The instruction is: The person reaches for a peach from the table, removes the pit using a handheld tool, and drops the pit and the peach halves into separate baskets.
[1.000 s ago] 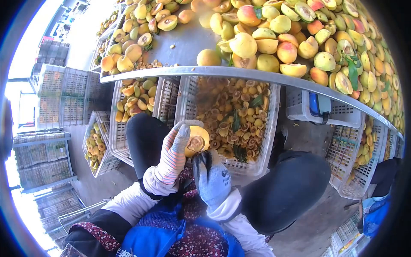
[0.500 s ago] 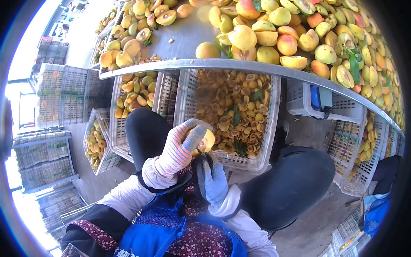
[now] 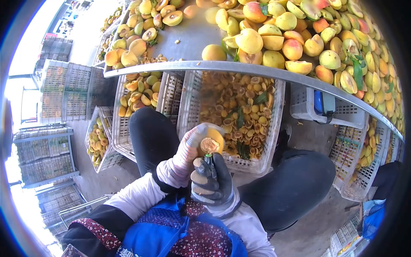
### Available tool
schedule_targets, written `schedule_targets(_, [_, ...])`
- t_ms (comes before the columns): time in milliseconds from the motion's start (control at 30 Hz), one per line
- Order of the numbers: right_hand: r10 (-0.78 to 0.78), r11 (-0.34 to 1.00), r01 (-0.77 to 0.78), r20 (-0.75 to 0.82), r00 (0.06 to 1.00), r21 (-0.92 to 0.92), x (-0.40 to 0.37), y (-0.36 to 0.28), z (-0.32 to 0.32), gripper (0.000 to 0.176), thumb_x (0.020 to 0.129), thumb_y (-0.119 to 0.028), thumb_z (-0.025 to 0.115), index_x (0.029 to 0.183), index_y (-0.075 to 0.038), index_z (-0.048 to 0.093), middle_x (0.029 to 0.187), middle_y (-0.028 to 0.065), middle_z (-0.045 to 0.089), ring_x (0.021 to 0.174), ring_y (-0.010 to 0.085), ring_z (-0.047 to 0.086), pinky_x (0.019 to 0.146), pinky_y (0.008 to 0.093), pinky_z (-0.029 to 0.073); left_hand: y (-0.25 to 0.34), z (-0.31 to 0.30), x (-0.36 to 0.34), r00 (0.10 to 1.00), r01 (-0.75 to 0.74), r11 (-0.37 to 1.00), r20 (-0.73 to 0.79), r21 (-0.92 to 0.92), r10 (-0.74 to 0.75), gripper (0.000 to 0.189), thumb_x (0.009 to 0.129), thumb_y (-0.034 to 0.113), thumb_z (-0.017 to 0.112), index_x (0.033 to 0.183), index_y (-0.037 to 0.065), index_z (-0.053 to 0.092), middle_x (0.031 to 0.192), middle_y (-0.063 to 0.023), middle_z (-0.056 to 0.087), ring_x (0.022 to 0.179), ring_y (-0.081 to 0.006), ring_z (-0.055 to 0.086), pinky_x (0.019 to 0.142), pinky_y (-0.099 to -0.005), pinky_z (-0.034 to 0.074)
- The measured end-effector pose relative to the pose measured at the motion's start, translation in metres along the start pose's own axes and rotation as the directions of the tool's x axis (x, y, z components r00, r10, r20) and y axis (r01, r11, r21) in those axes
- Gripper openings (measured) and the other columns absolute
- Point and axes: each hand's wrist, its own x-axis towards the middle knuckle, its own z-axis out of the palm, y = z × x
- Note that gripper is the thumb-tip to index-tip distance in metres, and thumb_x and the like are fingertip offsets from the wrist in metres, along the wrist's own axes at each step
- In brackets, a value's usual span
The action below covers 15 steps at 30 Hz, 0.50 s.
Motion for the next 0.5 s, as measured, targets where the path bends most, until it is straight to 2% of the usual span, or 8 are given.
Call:
schedule_targets(67, [-0.022, 0.993, 0.026, 0.04, 0.999, -0.119, 0.001, -0.004, 0.007, 0.045, 0.097, -0.048, 0.036, 0.105, -0.005, 0.05, 0.061, -0.0009, 0.04, 0.04, 0.0057, 0.039, 0.034, 0.0198, 0.036, 0.009, 0.002, -0.008, 0.974, -0.084, 0.996, -0.211, 0.03, 0.088, 0.039, 0.092, 0.04, 0.054, 0.106, 0.005, 0.061, 0.085, -0.0051, 0.063, 0.075, -0.0123, 0.058, 0.07, -0.0246, 0.047])
schedule_targets(200, [-0.255, 0.96, 0.188, -0.374, 0.892, -0.207, -0.008, -0.002, -0.003, 0.043, 0.097, -0.047, 0.039, 0.095, -0.006, 0.054, 0.06, -0.0012, 0.039, 0.042, 0.0068, 0.037, 0.034, 0.0204, 0.028, 0.065, -0.064, -0.026, 0.714, -0.452, 0.85, -0.461, 0.27, 0.527, 0.036, 0.09, 0.038, 0.058, 0.104, 0.005, 0.06, 0.087, -0.0055, 0.062, 0.077, -0.0165, 0.06, 0.072, -0.0296, 0.05])
schedule_targets(233, [-0.414, 0.843, 0.153, -0.442, 0.795, -0.515, -0.002, 0.001, 0.005, 0.043, 0.096, -0.048, 0.042, 0.092, -0.008, 0.056, 0.06, -0.0019, 0.038, 0.043, 0.0072, 0.036, 0.036, 0.0206, 0.026, 0.091, -0.093, -0.028, 0.653, -0.379, 0.567, -0.222, 0.731, 0.724, 0.037, 0.089, 0.04, 0.058, 0.1, 0.005, 0.062, 0.084, -0.0074, 0.062, 0.077, -0.0171, 0.061, 0.071, -0.0311, 0.05])
schedule_targets(267, [-0.385, 0.87, 0.144, -0.465, 0.798, -0.472, 0.0, -0.001, 0.003, 0.042, 0.096, -0.048, 0.043, 0.092, -0.008, 0.056, 0.06, -0.0019, 0.039, 0.043, 0.0075, 0.036, 0.036, 0.0207, 0.026, 0.111, -0.131, -0.031, 0.631, -0.067, 0.124, -0.054, 0.99, 0.774, 0.039, 0.086, 0.04, 0.062, 0.099, 0.003, 0.062, 0.083, -0.0125, 0.063, 0.078, -0.0227, 0.063, 0.071, -0.0344, 0.05])
schedule_targets(300, [-0.359, 0.89, 0.139, -0.481, 0.8, -0.434, -0.001, -0.005, -0.004, 0.041, 0.095, -0.048, 0.044, 0.092, -0.009, 0.056, 0.06, -0.0019, 0.041, 0.043, 0.0079, 0.037, 0.036, 0.0208, 0.027, 0.131, -0.143, -0.038, 0.682, 0.373, -0.33, -0.016, 0.867, 0.731, 0.04, 0.083, 0.036, 0.066, 0.103, 0.002, 0.062, 0.089, -0.0172, 0.063, 0.081, -0.0303, 0.063, 0.071, -0.0381, 0.051])
schedule_targets(333, [-0.34, 0.906, 0.138, -0.491, 0.802, -0.4, -0.003, -0.008, -0.008, 0.041, 0.095, -0.048, 0.044, 0.092, -0.009, 0.056, 0.06, -0.0019, 0.042, 0.043, 0.0082, 0.038, 0.036, 0.0209, 0.027, 0.149, -0.154, -0.037, 0.692, 0.575, -0.345, -0.215, 0.742, 0.689, 0.04, 0.08, 0.033, 0.069, 0.105, 0.003, 0.062, 0.095, -0.0168, 0.063, 0.083, -0.0338, 0.062, 0.071, -0.0404, 0.051])
schedule_targets(400, [-0.495, 0.788, 0.118, -0.507, 0.706, -0.605, -0.004, -0.008, -0.014, 0.039, 0.094, -0.048, 0.047, 0.092, -0.009, 0.055, 0.063, -0.0012, 0.047, 0.044, 0.0095, 0.041, 0.036, 0.0213, 0.028, 0.172, -0.143, -0.02, 0.576, 0.376, -0.259, -0.005, 0.89, 0.818, 0.037, 0.08, 0.026, 0.07, 0.111, 0.008, 0.061, 0.097, -0.0193, 0.061, 0.085, -0.0312, 0.063, 0.072, -0.0378, 0.05])
schedule_targets(500, [-0.509, 0.793, 0.085, -0.579, 0.636, -0.604, 0.0, -0.011, -0.015, 0.038, 0.096, -0.048, 0.043, 0.09, -0.012, 0.055, 0.068, -0.001, 0.054, 0.047, 0.0116, 0.048, 0.042, 0.0241, 0.041, 0.191, -0.011, 0.019, 0.672, 0.02, -0.177, 0.117, 0.984, 0.731, 0.037, 0.079, 0.024, 0.07, 0.112, 0.009, 0.061, 0.098, -0.0163, 0.061, 0.082, -0.0313, 0.061, 0.073, -0.0364, 0.05])
